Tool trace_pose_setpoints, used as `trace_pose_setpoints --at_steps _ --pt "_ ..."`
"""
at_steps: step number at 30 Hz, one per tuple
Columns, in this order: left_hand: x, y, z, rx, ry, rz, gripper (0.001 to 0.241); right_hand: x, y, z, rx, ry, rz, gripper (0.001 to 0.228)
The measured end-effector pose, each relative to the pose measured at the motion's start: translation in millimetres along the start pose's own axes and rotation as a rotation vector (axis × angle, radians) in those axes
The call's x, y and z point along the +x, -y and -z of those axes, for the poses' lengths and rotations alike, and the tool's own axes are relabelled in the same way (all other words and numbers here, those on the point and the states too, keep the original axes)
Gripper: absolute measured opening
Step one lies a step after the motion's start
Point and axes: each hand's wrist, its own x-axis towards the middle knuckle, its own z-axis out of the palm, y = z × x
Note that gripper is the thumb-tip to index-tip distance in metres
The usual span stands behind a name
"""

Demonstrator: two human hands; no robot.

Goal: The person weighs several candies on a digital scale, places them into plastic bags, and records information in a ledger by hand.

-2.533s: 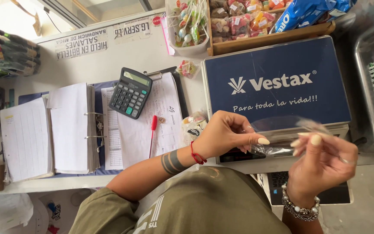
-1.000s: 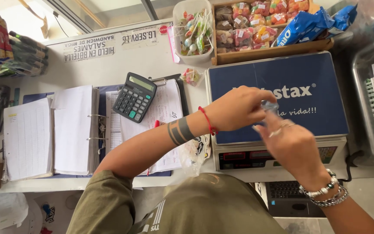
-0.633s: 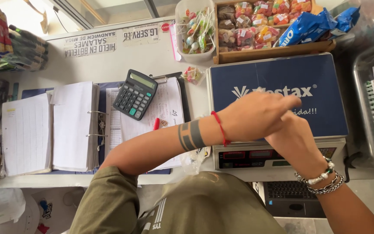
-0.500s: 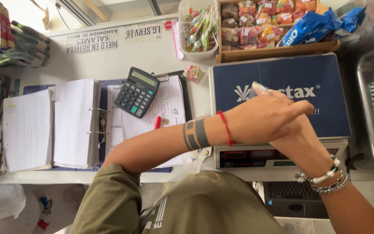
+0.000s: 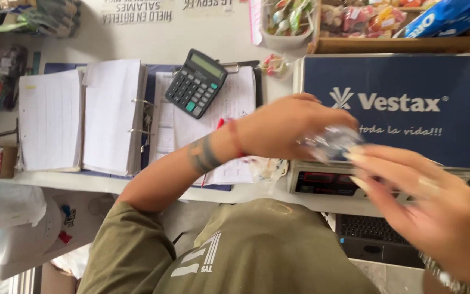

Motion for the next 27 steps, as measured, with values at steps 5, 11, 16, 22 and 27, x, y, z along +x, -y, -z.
trace_pose_setpoints --at_steps 5,11,16,22,27 --pt "-101.7 -8.9 13.1 -0.168 -0.248 0.247 0.046 -57.3 -0.1 -88.8 0.156 0.181 -0.088 0.019" --pt "-185.3 9.5 -60.8 -0.507 -0.529 0.503 0.041 -63.4 22.0 -190.7 0.06 0.318 -0.132 0.045" --pt "-218.9 39.2 -121.0 -0.511 -0.563 0.58 0.056 -45.8 28.6 -249.5 -0.493 0.384 -0.389 0.032" --pt "-223.2 56.2 -153.3 -0.535 -0.526 0.64 0.082 -8.4 14.7 -271.6 -0.334 0.319 -0.279 0.017" --pt "-214.4 36.6 -137.4 -0.669 -0.464 0.87 0.089 -21.1 9.7 -314.1 -0.692 0.332 -0.464 0.018"
